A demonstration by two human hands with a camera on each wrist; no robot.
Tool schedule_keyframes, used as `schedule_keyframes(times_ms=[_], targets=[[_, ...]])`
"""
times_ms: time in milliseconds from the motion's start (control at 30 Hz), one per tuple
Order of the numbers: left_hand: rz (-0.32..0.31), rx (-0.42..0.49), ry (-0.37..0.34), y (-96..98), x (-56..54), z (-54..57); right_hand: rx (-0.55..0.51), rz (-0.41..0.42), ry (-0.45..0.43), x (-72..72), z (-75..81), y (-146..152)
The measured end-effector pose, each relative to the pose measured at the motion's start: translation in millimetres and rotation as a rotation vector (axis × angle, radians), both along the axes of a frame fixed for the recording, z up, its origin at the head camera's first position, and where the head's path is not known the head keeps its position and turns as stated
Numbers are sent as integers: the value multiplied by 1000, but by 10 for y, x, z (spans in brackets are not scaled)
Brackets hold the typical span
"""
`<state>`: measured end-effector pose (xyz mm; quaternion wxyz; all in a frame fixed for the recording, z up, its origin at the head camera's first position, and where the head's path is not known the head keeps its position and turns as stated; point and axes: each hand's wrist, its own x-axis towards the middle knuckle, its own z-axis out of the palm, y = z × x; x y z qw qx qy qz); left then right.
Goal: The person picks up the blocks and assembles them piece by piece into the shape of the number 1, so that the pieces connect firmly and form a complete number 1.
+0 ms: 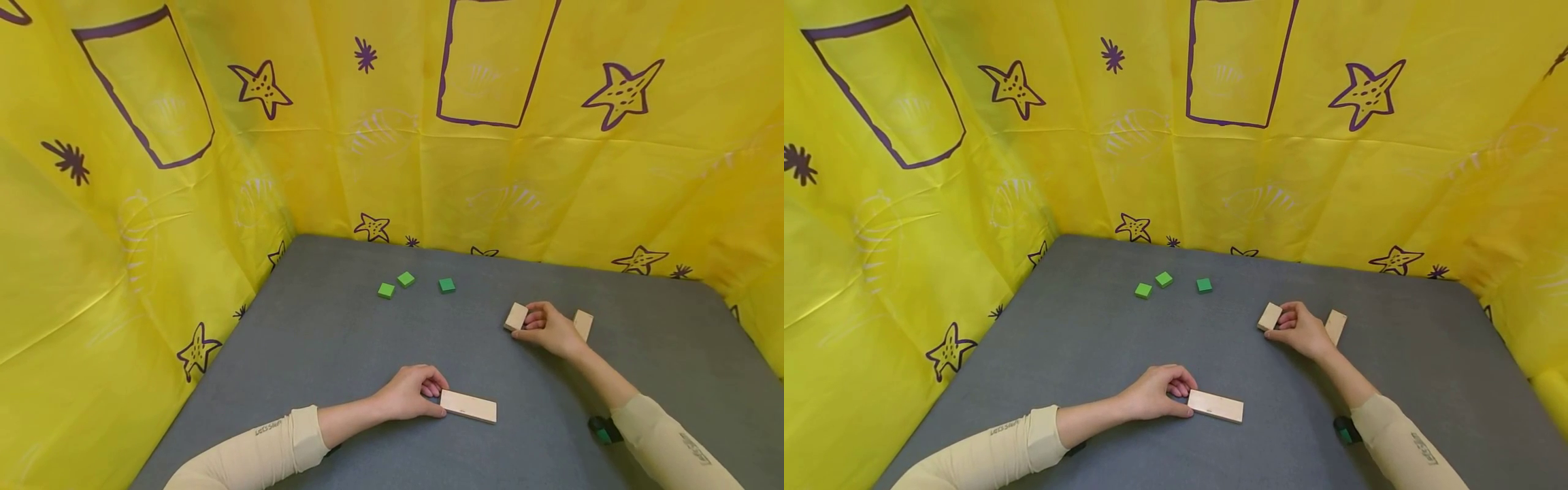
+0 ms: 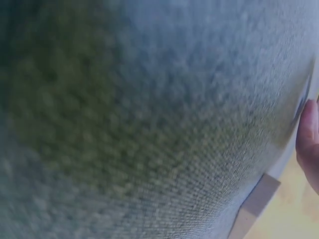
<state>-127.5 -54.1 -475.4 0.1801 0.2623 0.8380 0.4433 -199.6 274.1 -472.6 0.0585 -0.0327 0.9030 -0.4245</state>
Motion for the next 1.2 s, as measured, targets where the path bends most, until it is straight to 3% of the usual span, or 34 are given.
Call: schedule_keyframes(times_ms=[233,1200], targets=[[-3,-2,-3,-3,-11,-16,-62,26,11,54,6,-90],[-2,-12,-4,1,0,4,-98,116,-29,369,-7,-390]])
